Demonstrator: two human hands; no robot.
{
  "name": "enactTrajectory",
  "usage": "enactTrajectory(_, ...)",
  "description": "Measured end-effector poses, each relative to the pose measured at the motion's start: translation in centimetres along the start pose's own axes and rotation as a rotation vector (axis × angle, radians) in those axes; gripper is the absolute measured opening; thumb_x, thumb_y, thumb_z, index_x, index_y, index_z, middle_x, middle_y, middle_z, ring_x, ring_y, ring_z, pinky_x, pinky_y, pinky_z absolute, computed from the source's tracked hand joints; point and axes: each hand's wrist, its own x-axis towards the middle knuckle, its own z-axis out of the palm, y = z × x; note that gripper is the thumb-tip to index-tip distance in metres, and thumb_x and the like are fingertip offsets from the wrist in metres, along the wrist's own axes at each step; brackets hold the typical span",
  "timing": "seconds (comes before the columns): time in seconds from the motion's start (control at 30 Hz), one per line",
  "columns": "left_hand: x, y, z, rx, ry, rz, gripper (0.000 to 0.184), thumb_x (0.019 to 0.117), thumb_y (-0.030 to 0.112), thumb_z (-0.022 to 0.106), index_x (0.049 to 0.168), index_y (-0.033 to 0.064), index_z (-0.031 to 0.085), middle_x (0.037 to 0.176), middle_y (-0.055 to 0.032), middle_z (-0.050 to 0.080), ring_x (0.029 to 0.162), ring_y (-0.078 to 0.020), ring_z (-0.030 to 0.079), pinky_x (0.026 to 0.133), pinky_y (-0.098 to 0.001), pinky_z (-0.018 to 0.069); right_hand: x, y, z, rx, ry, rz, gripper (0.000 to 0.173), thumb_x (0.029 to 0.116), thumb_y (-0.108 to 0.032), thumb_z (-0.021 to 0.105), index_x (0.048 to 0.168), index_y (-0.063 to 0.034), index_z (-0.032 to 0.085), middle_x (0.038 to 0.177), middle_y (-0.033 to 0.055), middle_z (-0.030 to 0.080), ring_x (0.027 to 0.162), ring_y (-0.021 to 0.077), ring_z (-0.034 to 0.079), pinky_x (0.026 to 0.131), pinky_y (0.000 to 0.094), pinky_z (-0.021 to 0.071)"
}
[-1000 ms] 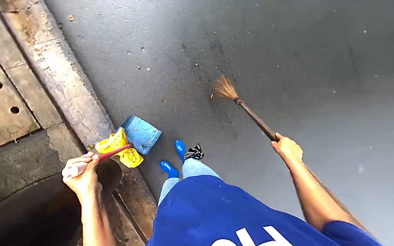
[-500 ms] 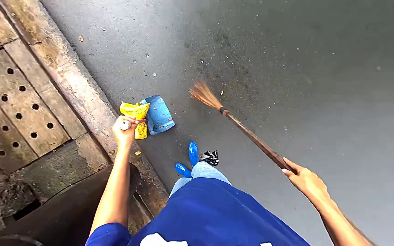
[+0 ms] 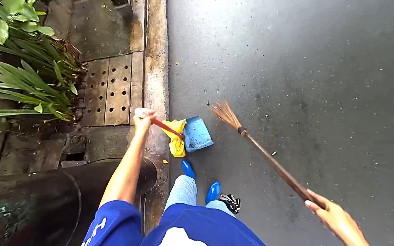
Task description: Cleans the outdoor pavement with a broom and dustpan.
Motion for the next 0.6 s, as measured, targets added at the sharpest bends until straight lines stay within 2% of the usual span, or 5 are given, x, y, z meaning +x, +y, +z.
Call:
enactTrajectory(0.1, 2.8, 1.8, -1.8, -0.073, 0.171, -0.078, 0.021, 0.0849, -0.006, 0.073, 0.102, 0.0001, 0.064, 0.095, -0.0065, 0.071, 0.077, -0.0109, 0.067, 0.064, -0.0284, 0.0573, 5.3, -8.4, -2.2, -0.150, 0.131, -0.014, 0.048, 0.1055, -0.020, 0.058, 0.153, -0.0111, 0.052, 0.134, 0.0372, 0.060, 0.122, 0.0623, 0.056, 0.098, 0.0815, 0.0371)
enactTrajectory(0.2, 7.0, 1.8, -1.1, -0.102, 0.267, -0.091, 0.020, 0.0835, -0.006, 0.075, 0.097, 0.0039, 0.064, 0.092, -0.0029, 0.071, 0.072, -0.0076, 0.067, 0.058, -0.0243, 0.0560, 9.7, -18.8, 2.1, -0.300, 0.102, 0.142, 0.049, 0.1059, -0.020, 0.051, 0.154, -0.0118, 0.049, 0.135, 0.0331, 0.061, 0.123, 0.0552, 0.059, 0.097, 0.0737, 0.0442)
enactTrajectory(0.27, 10.5, 1.1, 0.7, -0.118, 0.237, -0.051, 0.022, 0.0820, -0.008, 0.074, 0.097, 0.0024, 0.062, 0.094, -0.0038, 0.070, 0.077, -0.0078, 0.067, 0.063, -0.0252, 0.0566, 11.9, -23.5, 5.8, -0.383, -0.029, 0.139, 0.050, 0.1044, -0.018, 0.051, 0.154, -0.0140, 0.048, 0.136, 0.0294, 0.063, 0.123, 0.0509, 0.061, 0.098, 0.0696, 0.0472)
enactTrajectory(0.4, 17.9, -2.2, 3.3, -0.096, 0.097, 0.147, 0.021, 0.0770, -0.013, 0.070, 0.093, -0.0050, 0.059, 0.093, -0.0073, 0.069, 0.091, -0.0095, 0.067, 0.085, -0.0282, 0.0569, 10.8, -26.6, 7.1, -0.338, -0.211, 0.034, 0.052, 0.1057, -0.023, 0.055, 0.157, -0.0230, 0.047, 0.141, 0.0212, 0.063, 0.127, 0.0451, 0.061, 0.105, 0.0678, 0.0437)
enactTrajectory(0.6, 27.8, -0.9, 0.0, -0.033, -0.054, 0.319, 0.021, 0.0758, -0.011, 0.069, 0.093, -0.0074, 0.058, 0.094, -0.0093, 0.069, 0.091, -0.0098, 0.067, 0.087, -0.0289, 0.0563, 6.0, -32.5, 2.7, -0.269, -0.018, 0.120, 0.049, 0.1055, -0.020, 0.059, 0.154, -0.0217, 0.052, 0.132, 0.0256, 0.067, 0.118, 0.0524, 0.063, 0.098, 0.0739, 0.0436)
